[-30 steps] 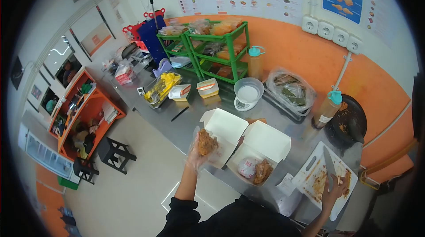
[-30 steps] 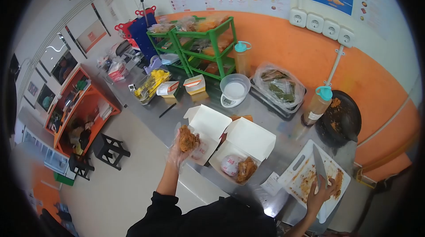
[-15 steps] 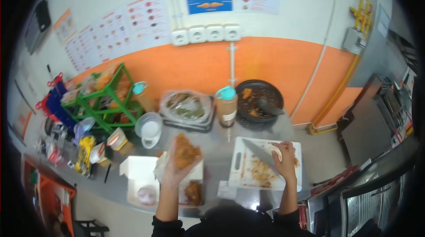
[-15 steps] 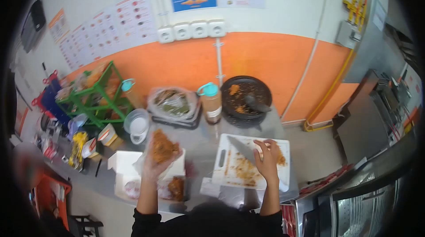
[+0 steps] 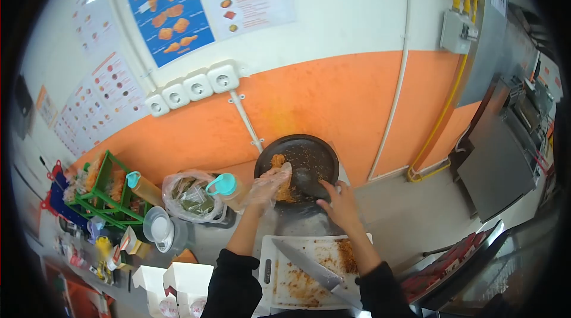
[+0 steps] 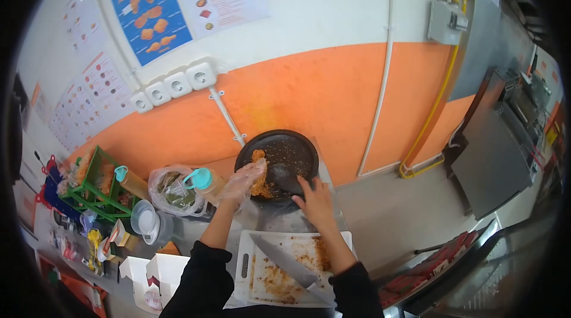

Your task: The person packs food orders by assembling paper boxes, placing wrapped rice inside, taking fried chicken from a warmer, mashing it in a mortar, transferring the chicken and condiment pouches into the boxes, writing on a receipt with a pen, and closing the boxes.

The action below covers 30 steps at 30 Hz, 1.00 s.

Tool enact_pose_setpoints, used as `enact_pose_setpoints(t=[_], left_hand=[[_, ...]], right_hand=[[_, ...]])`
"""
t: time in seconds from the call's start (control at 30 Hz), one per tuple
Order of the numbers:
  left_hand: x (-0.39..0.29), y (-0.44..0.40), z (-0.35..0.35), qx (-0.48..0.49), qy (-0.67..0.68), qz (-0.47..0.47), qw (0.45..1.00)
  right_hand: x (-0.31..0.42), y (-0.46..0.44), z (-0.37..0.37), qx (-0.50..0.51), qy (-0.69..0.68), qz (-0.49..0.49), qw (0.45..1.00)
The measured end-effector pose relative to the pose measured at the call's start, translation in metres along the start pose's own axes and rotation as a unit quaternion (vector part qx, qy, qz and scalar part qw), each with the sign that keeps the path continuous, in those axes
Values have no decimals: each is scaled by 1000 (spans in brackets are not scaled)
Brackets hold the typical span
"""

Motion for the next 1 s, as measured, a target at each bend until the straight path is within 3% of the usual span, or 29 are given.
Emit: enact_pose_setpoints(t=[0.07,0.17,0.23,0.27,0.33,0.4,0.47,0.5,0.53,0.63,0.67,0.73,0.8,0.87,1.0], left_hand=[[12,-15,-8,-5,-18,20,1000],[43,-41,-23,14,-58,34,998],[14,-37,-33,68,-249,-89,962],[19,-42,-39,75,-254,-84,961],[24,-50,-53,123,-337,-266,895],[10,-44,-60,134,-383,-266,875],[-11,-32,-55,47,-295,-189,936],[-10,-33,-49,9,-259,-292,921],[0,-31,-45,19,-264,-290,920],[-1,0,-38,-86,-279,-363,885],[10,10,-41,-81,-283,-364,884],[31,19,-44,-180,-329,-306,875],[26,21,-49,-170,-351,-277,878],[27,17,-48,-97,-249,-221,938],[43,1,-48,-95,-225,-177,954]], right_hand=[[-15,-9,-28,99,106,23,989],[-47,-32,-37,109,103,48,987],[-70,-42,-41,72,115,42,990],[-80,-47,-40,32,130,44,990],[-86,-61,-29,61,115,28,991],[-89,-67,-26,90,96,10,991],[-85,-66,-25,27,101,94,990],[-84,-65,-23,30,100,82,991],[-83,-65,-22,31,95,72,992],[-88,-66,-23,27,83,50,995],[-89,-65,-24,27,78,47,995],[-91,-63,-27,23,85,55,995],[-91,-63,-29,18,95,67,993],[-92,-61,-32,24,99,64,993],[-93,-62,-31,16,100,70,992]])
Point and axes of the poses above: each hand's wrist, its own y-axis away from the middle knuckle, its own z-axis out of the back of the hand, x = y × z, the point moved 3 cm from there along -y, towards the middle knuckle, and after that the axes turned 14 degrees about -x, right-handed, at the moved point
